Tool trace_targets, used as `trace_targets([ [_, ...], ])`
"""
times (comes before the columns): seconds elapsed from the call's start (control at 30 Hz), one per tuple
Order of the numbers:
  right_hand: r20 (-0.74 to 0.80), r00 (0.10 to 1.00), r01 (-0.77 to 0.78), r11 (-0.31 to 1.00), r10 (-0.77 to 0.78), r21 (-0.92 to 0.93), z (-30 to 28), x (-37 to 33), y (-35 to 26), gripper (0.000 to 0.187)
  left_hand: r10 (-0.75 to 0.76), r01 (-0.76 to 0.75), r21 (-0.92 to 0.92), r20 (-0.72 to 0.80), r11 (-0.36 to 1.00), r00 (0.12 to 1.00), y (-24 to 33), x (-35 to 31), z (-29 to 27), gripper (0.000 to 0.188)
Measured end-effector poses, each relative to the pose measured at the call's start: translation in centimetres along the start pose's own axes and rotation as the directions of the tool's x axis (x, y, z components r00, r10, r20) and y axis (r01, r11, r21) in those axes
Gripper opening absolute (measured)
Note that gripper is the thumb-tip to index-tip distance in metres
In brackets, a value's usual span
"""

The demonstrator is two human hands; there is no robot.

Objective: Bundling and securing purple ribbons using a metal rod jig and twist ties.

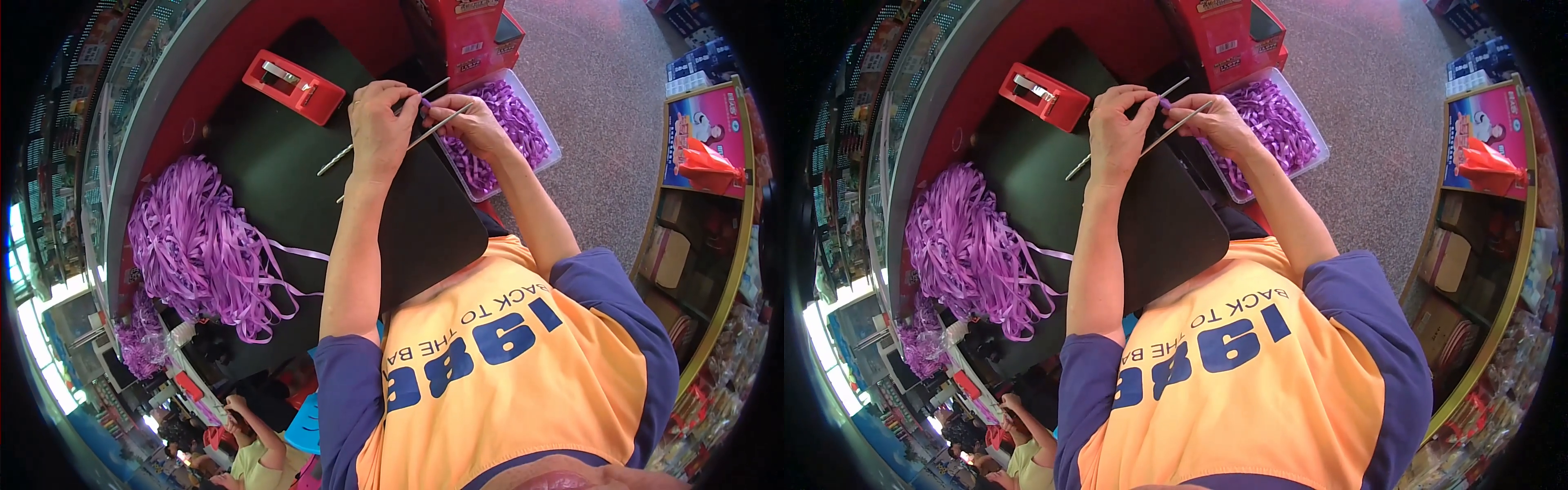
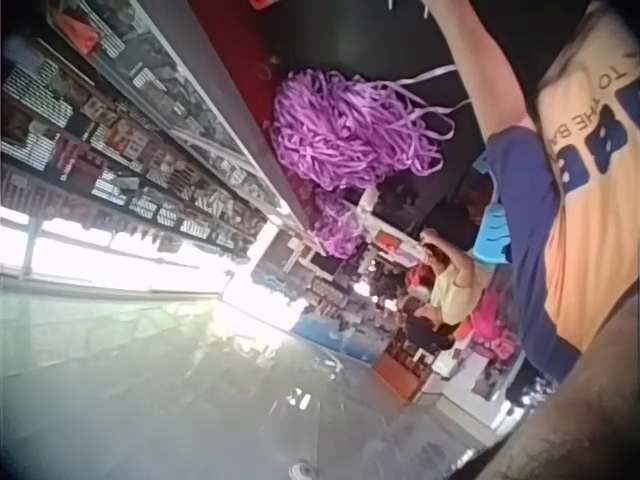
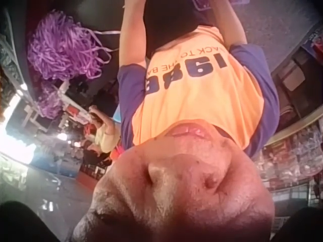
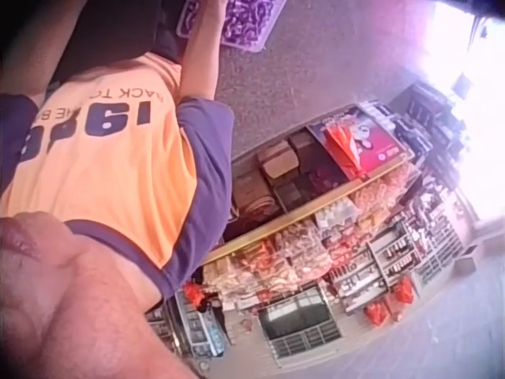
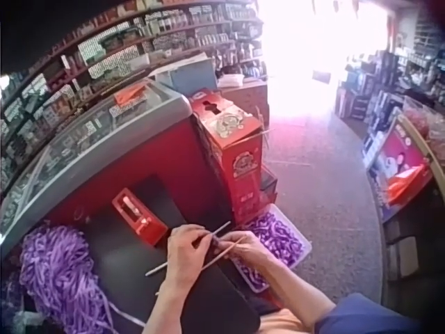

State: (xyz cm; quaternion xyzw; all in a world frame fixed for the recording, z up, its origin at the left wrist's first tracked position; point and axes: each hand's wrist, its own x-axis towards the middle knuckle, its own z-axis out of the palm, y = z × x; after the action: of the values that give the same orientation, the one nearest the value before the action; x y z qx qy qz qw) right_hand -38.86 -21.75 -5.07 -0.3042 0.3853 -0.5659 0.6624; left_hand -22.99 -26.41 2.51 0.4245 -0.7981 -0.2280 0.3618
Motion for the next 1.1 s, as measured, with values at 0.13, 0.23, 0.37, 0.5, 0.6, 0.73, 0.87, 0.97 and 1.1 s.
trace_targets([
  [0.13,-0.014,0.998,0.067,0.993,-0.068,-0.093,0.3,-0.2,-0.3,0.025,0.023,-0.023,0.064,-0.007,0.998,1.000,0.1,-0.1,0.1,0.010],
  [0.23,-0.027,0.998,0.059,0.985,-0.064,-0.161,0.1,-0.4,-1.1,0.027,0.019,-0.019,0.058,-0.007,0.998,1.000,-0.1,-0.1,0.1,0.010],
  [0.37,-0.052,0.979,0.160,0.899,-0.198,-0.408,-0.8,0.6,-1.1,0.027,0.024,-0.024,0.053,-0.002,0.998,1.000,-0.1,-0.1,0.2,0.011],
  [0.5,0.101,0.983,0.179,0.909,-0.152,-0.376,0.1,1.2,-2.3,0.025,0.015,-0.014,0.055,-0.009,0.998,1.000,-0.2,-0.3,0.2,0.011],
  [0.6,0.253,0.955,0.240,0.901,-0.153,-0.362,0.0,2.0,-2.7,0.024,0.020,-0.019,0.056,-0.011,0.998,1.000,-0.2,-0.3,0.2,0.012],
  [0.73,0.223,0.971,0.187,0.869,-0.091,-0.458,-1.2,2.7,-2.2,0.023,0.023,-0.022,0.038,-0.009,0.999,1.000,-0.1,-0.3,0.3,0.011],
  [0.87,0.206,0.969,0.232,0.785,-0.136,-0.574,-2.4,2.5,-1.2,0.020,0.023,-0.023,0.049,-0.005,0.999,1.000,-0.4,-0.4,0.3,0.011],
  [0.97,0.144,0.983,0.182,0.701,-0.114,-0.689,-3.2,1.9,-0.1,0.018,0.017,-0.016,0.041,-0.003,0.999,1.000,-0.4,-0.4,0.2,0.011],
  [1.1,0.163,0.972,0.231,0.588,-0.167,-0.775,-5.7,1.4,3.2,0.018,-0.006,0.005,0.037,0.012,0.999,1.000,-0.3,-0.3,0.2,0.012],
])
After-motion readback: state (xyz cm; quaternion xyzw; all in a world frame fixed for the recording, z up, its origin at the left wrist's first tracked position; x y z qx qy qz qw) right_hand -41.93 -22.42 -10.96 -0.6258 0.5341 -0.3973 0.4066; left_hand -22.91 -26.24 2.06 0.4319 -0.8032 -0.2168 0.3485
